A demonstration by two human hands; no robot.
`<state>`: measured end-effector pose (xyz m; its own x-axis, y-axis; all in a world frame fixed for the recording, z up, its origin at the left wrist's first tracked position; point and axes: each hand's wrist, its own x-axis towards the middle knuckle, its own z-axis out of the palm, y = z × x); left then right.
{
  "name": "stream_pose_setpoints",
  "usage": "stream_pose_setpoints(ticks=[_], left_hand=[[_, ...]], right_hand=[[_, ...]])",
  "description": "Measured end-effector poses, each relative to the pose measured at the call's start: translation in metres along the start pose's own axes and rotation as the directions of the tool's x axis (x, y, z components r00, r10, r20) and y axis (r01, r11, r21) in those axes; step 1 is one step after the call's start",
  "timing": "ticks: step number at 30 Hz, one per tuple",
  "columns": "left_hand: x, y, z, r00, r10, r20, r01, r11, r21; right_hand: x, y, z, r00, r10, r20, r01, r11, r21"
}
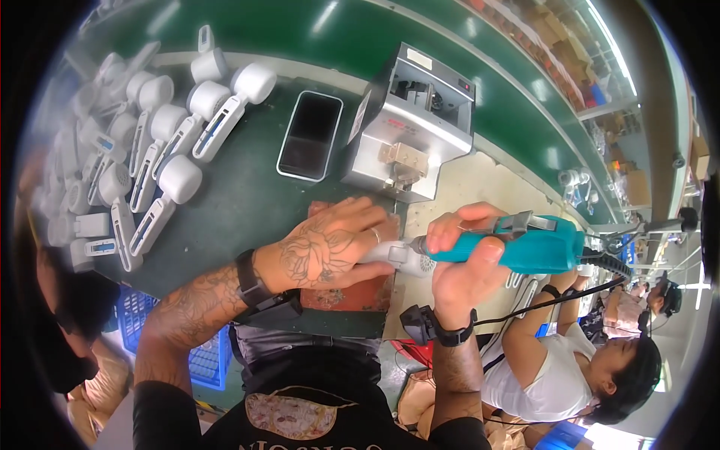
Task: The person picks up a white plastic component, places it on a red block, and uses a teal power tool to drive a screw into it before setting it aside and repeating the process. They also briefly pick up a different component to inspect its internal circuitry.
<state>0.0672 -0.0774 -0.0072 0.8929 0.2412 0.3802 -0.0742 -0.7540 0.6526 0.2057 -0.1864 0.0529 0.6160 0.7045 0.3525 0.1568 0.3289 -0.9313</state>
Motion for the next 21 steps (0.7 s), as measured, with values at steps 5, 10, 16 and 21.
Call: stream_pose_setpoints(ticks=[5,10,16,21], left_hand=[[0.006,-0.002,-0.002,1.000,0.025,0.019,-0.025,0.998,0.049],[0.003,0.006,-0.002,0.996,0.052,-0.078,-0.045,0.995,0.090],[-0.002,0.005,0.006,0.993,0.107,-0.043,-0.101,0.986,0.133],[0.002,0.004,-0.004,0.997,0.074,0.030,-0.077,0.992,0.097]], right_hand=[[0.002,0.010,-0.007,0.998,0.003,0.057,-0.006,0.999,0.051],[-0.004,0.021,-0.014,0.989,0.148,-0.003,-0.142,0.949,0.280],[-0.008,0.008,-0.006,0.999,0.037,0.008,-0.038,0.985,0.166],[0.003,-0.011,0.000,1.000,0.016,-0.012,-0.016,1.000,0.025]])
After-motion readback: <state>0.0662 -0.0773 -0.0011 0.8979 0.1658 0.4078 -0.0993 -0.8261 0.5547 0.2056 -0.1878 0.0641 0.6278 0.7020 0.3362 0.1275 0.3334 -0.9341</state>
